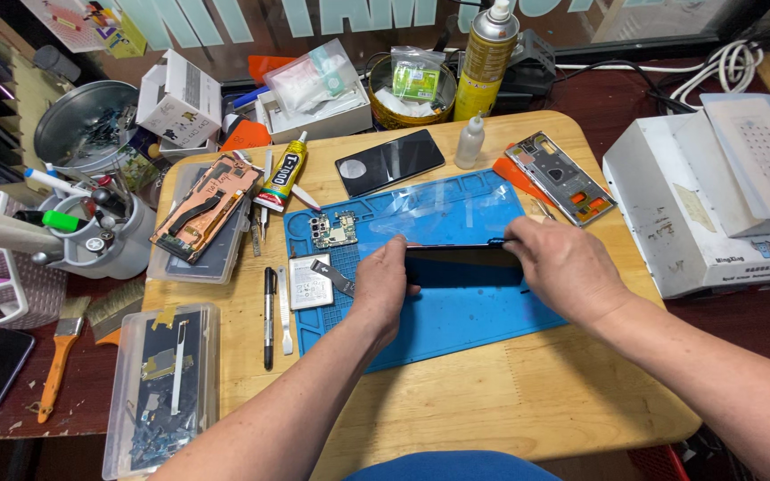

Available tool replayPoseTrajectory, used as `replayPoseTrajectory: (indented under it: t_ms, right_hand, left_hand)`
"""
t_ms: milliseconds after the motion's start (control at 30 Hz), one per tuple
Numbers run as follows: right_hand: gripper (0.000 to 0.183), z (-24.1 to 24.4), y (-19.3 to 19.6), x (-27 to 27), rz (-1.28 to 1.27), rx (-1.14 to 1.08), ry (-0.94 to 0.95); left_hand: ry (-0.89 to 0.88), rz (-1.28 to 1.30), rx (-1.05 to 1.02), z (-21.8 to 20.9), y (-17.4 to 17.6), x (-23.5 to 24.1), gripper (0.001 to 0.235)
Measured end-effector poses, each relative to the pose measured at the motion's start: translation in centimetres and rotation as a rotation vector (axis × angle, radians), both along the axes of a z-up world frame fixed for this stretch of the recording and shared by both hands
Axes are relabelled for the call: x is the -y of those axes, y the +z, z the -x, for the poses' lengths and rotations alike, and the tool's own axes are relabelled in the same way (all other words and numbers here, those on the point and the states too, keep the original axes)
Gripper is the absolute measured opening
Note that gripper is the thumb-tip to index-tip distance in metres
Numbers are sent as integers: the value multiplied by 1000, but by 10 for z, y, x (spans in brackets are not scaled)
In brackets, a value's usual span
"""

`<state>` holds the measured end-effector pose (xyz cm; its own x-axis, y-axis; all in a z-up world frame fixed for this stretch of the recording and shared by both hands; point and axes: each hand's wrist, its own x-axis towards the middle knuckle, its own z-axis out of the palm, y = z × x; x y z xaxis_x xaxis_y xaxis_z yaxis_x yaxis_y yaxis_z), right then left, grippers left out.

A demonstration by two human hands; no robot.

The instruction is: The person assembles a smartphone by connecting a ribbon cable to the motherboard, peeling protective films from the screen and chassis, and applying adhesive to the phone frame. The person uses a plastic pry tool and tweezers to manipulate components and films.

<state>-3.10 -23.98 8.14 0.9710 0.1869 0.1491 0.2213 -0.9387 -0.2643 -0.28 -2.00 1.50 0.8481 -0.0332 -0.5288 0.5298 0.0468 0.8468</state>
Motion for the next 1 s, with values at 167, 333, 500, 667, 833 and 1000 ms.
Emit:
replayPoseTrajectory:
  t_ms: [167,333,500,667,833,1000]
  right_hand:
    - [18,-21,13,9,-29,-238,-31]
    - [16,-12,7,9,43,-91,67]
    - [18,-18,8,20,-27,-163,59]
    - [21,-44,19,23,-21,-514,-69]
    - [24,-50,14,33,-131,-557,-27]
    - [44,-19,-7,55,-258,-327,118]
  left_hand:
    - [21,16,11,0,1,5,44]
    - [44,22,23,4,-3,0,45]
    - [47,18,36,3,-4,3,44]
    - [52,22,65,6,-3,6,44]
    - [27,-39,40,7,1,7,46]
    - [55,-9,55,9,-2,11,45]
